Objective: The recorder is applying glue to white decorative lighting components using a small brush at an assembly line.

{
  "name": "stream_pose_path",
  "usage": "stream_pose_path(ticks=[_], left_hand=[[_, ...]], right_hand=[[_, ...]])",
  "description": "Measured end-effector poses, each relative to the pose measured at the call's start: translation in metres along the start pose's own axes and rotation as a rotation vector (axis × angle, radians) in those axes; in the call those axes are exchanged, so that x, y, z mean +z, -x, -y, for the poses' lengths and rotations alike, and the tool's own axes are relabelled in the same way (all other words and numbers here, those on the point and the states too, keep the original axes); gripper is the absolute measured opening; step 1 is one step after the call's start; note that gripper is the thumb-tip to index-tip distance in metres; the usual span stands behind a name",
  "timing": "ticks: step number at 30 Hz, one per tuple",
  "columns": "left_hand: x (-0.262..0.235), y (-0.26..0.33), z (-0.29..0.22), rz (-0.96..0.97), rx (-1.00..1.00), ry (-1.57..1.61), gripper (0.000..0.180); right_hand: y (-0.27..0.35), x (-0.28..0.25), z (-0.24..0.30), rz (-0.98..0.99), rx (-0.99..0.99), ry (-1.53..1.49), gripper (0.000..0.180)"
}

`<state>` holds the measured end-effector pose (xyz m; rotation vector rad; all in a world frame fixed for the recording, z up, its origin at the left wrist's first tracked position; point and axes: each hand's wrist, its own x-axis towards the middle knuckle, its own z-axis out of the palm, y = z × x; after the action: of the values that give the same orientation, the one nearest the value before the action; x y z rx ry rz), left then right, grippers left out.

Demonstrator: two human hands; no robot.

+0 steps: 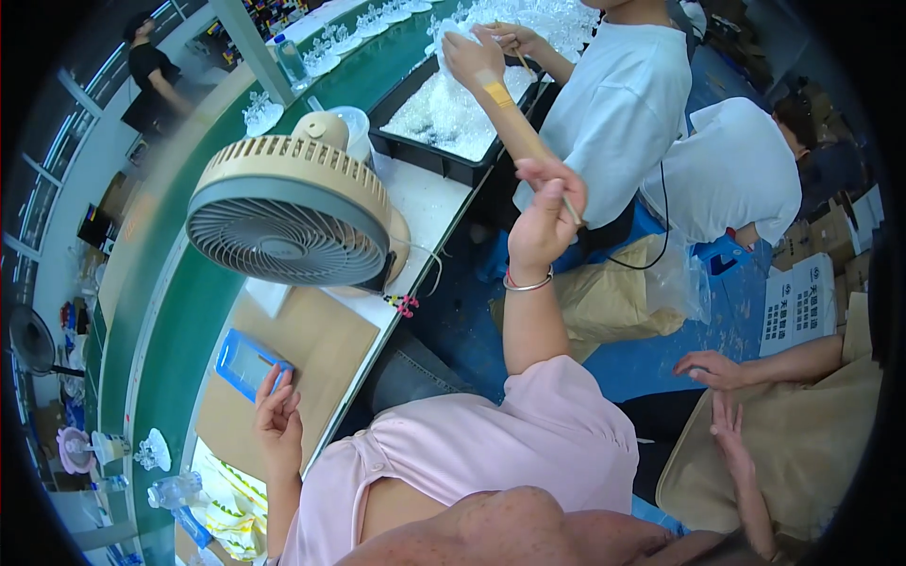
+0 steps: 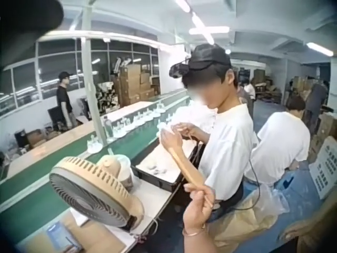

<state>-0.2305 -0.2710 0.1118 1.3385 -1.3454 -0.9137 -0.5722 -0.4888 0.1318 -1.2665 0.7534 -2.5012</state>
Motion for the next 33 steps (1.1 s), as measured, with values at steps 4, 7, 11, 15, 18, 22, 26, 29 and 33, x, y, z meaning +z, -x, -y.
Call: stream_pose_path(ticks=[4,7,11,15,18,22,26,29,33], left_hand=[[0.007,0.000,0.005,-0.068,0.056,0.118,0.049],[0.023,0.000,-0.001,-0.049,0.049,0.110,0.034],[0.020,0.002,-0.005,0.241,0.093,-0.168,0.016],[0.025,-0.006,0.003,0.248,0.112,-0.235,0.015],[0.040,-0.013,-0.001,0.100,-0.053,-0.170,0.011],[0.045,-0.020,0.033,0.251,0.069,-0.143,0.010],[0.052,-0.013,0.054,0.374,-0.065,0.036,0.011],[0.063,-0.007,0.055,0.354,-0.202,0.063,0.016],[0.069,0.008,0.076,0.367,-0.176,0.108,0.013]], right_hand=[[-0.032,-0.015,-0.004,0.085,0.326,-0.626,0.033],[-0.039,-0.016,-0.009,0.078,0.261,-0.664,0.037],[-0.047,-0.010,-0.014,-0.309,0.272,-0.341,0.036],[-0.065,-0.021,-0.014,-0.210,0.215,-0.466,0.035],[-0.068,-0.028,-0.007,-0.261,0.182,-0.408,0.035],[-0.076,-0.011,0.006,-0.477,0.246,-0.365,0.038],[-0.061,-0.037,0.007,-0.013,0.272,-0.568,0.039],[-0.036,-0.046,0.018,0.018,0.377,-0.572,0.042],[-0.002,-0.073,0.004,0.008,0.622,-0.601,0.044]])
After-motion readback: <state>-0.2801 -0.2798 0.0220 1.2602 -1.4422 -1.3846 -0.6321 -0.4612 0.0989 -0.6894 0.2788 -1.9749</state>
